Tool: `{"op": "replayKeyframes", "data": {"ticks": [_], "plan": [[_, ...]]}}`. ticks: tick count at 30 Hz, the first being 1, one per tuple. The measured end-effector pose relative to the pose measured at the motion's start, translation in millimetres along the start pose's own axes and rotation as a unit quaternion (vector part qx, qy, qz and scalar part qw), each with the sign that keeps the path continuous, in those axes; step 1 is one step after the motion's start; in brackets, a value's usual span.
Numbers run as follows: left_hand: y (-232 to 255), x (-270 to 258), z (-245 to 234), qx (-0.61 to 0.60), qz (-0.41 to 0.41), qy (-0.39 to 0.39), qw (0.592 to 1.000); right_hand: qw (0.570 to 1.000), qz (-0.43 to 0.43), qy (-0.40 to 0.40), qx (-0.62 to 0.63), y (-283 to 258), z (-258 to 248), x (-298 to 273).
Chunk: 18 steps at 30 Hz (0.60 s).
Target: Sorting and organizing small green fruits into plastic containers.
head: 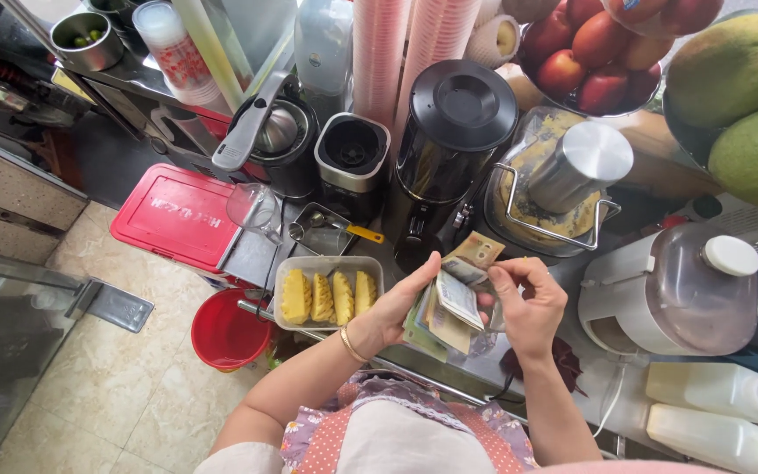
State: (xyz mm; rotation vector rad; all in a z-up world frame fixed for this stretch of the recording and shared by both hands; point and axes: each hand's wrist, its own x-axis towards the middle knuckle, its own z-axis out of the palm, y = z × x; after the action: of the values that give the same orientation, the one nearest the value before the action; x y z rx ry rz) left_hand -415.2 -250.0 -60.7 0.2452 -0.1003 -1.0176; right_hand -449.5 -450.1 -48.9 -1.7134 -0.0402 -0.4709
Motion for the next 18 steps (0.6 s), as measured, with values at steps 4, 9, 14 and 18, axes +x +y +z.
{"op": "replayKeyframes", "data": {"ticks": [4, 9, 14, 18], "plan": [[3.9, 5.4, 3.6, 0.011, -0.008, -0.004, 1.000, 0.999, 0.034, 0.011, -0.027, -9.2, -1.7, 4.3], [1.0, 11.1, -20.6, -0.024, 0.017, 0.034, 0.999, 0.977, -0.194, -0.072, -0.052, -49.4, 9.7, 8.2], [-2.0, 9.7, -1.1, 0.018, -0.023, -0.062, 0.998, 0.994, 0.071, -0.010, 0.083, 28.1, -14.1, 3.1], [-4.4, 12.8, 4.1, -0.007, -0.024, -0.049, 0.998, 0.982, 0.110, -0.003, 0.152, 23.6, -16.0, 11.1]]}}
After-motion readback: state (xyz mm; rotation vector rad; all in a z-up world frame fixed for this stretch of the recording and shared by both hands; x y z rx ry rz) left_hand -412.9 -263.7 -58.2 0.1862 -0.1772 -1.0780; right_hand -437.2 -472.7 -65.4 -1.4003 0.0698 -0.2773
